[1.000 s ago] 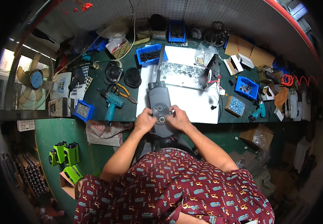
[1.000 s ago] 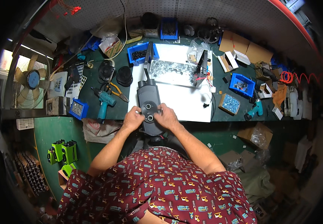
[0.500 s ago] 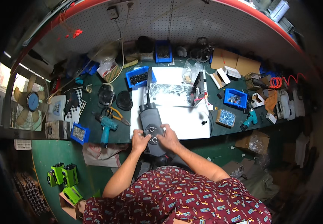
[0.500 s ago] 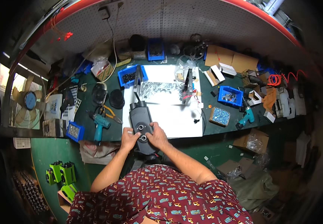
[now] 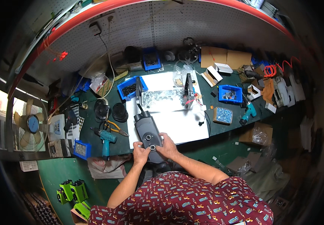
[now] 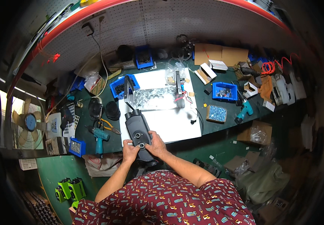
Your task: The person uses a cordless drill to fasten screws into a metal plate, then places a green plastic casing over the plate and secures it. The person also handles a black plastic component and places it into a cardboard box.
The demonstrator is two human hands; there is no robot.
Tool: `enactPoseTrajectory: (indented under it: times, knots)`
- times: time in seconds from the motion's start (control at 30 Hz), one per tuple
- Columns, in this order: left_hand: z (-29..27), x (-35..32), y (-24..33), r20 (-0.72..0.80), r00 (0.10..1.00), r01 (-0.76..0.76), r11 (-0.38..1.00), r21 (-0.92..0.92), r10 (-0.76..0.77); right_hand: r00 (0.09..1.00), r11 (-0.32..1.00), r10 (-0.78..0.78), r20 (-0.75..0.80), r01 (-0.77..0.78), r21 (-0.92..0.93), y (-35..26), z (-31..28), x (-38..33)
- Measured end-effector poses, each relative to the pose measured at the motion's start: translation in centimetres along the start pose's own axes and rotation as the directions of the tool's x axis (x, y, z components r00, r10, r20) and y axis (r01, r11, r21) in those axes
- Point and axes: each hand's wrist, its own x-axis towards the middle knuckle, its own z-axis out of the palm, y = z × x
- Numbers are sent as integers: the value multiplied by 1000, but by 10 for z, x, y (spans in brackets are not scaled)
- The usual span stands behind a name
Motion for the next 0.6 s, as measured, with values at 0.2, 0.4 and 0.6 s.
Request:
enactPoseTrajectory:
  times: [0.2, 0.4, 0.6]
  knots:
    - [-8, -13, 0, 50, 997, -74, 981, 177, 66, 995, 999, -39, -88, 38, -13, 18, 8, -4]
    - [-8, 4, 79, 65, 983, -183, 901, 394, 171, 957, 868, 277, 91, -290, 404, 57, -9, 8]
    - [-4, 21, 71, 136, 950, -311, 829, 465, 280, 887, 665, 400, 230, -453, 594, 73, -18, 11]
